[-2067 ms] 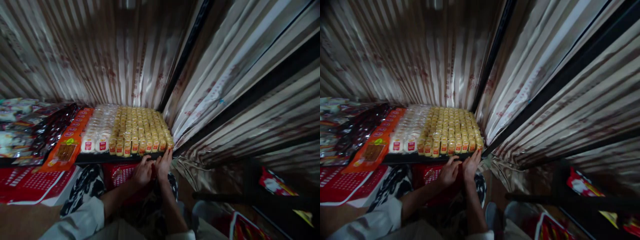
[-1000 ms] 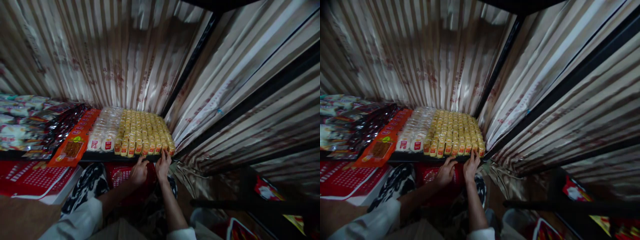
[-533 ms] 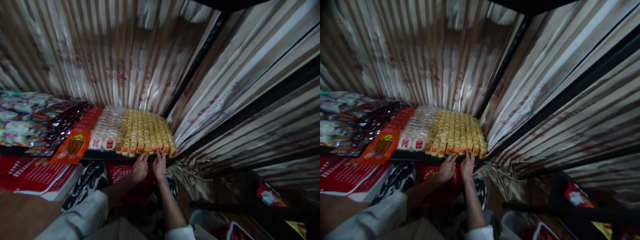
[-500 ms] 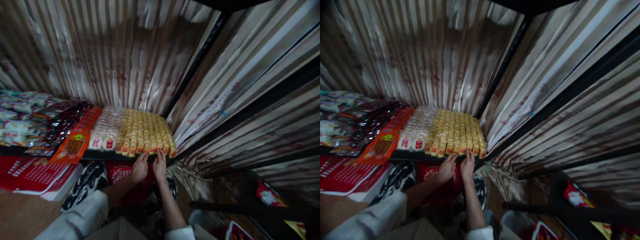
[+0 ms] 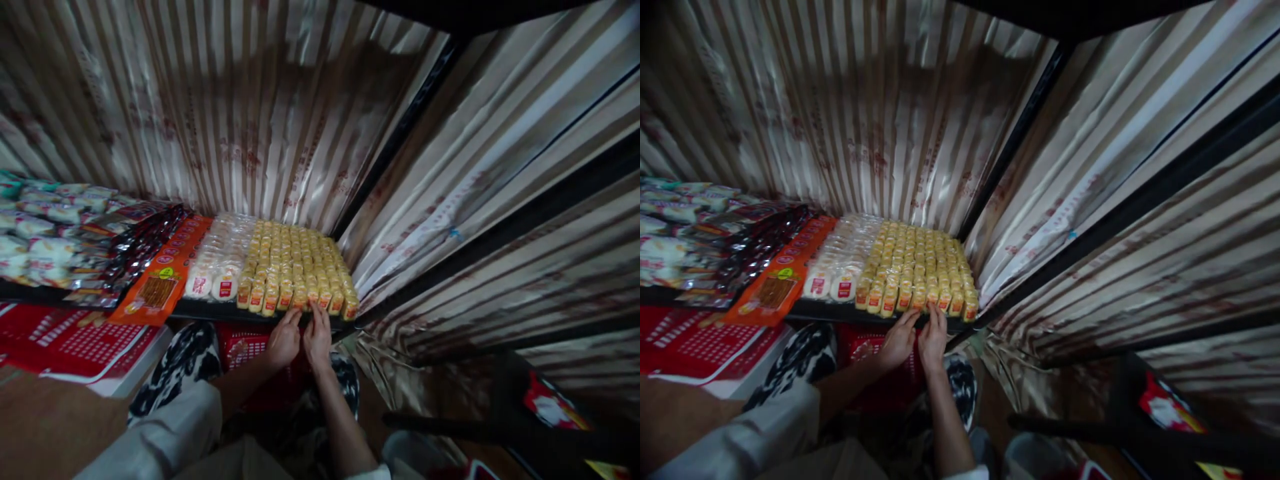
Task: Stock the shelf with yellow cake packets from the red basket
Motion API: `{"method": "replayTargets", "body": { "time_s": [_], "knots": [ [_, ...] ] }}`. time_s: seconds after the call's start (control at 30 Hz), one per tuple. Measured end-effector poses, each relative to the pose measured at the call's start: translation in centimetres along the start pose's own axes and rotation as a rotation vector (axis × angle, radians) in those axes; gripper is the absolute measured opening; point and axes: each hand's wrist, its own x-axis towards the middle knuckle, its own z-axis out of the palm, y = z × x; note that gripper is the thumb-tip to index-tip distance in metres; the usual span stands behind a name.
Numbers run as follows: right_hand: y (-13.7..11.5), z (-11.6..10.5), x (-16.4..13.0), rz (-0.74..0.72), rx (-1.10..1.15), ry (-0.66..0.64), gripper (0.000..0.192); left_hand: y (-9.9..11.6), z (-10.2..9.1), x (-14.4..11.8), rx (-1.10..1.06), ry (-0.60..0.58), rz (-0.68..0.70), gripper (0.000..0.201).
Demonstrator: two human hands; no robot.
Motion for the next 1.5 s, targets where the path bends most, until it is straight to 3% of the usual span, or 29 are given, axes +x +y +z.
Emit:
{"method": "replayTargets", "body": {
  "time_s": [0.13, 0.33, 0.57, 0.63, 0.77, 0.9, 1.07, 1.27, 1.5],
  "knots": [
    [-0.6, 0.5, -0.9, -0.082, 0.048, -0.079, 0.056, -0.7, -0.5, -1.5, 0.038, 0.115, 0.05, 0.047],
    [-0.8, 2.0, -0.5, -0.06, 0.046, -0.082, 0.061, -2.2, -2.8, -3.5, 0.156, 0.353, -0.019, 0.049],
    [-2.2, 1.7, -0.9, -0.132, 0.04, -0.107, 0.06, -4.6, -3.6, -4.5, 0.261, 0.492, 0.006, 0.052],
    [-2.9, 2.3, -0.9, -0.154, 0.051, -0.162, 0.062, -5.2, -3.5, -4.6, 0.281, 0.459, 0.038, 0.054],
    [-3.5, 3.9, -0.5, -0.107, 0.032, -0.181, 0.062, -5.9, -3.5, -3.9, 0.314, 0.221, 0.118, 0.055],
    [-3.5, 4.2, -0.2, -0.109, 0.042, -0.177, 0.062, -5.2, -4.1, -3.1, 0.31, 0.085, 0.046, 0.056],
    [-4.5, 3.4, -0.4, -0.157, 0.055, -0.161, 0.058, -4.4, -4.9, -3.8, 0.274, 0.125, 0.057, 0.053],
    [-5.6, 4.3, -0.5, -0.238, 0.034, -0.243, 0.062, -5.7, -6.3, -5.1, 0.268, 0.382, -0.083, 0.057],
    [-5.4, 4.7, -0.5, -0.221, 0.035, -0.219, 0.063, -6.6, -8.0, -3.7, 0.224, 0.28, -0.063, 0.053]
  ]
}}
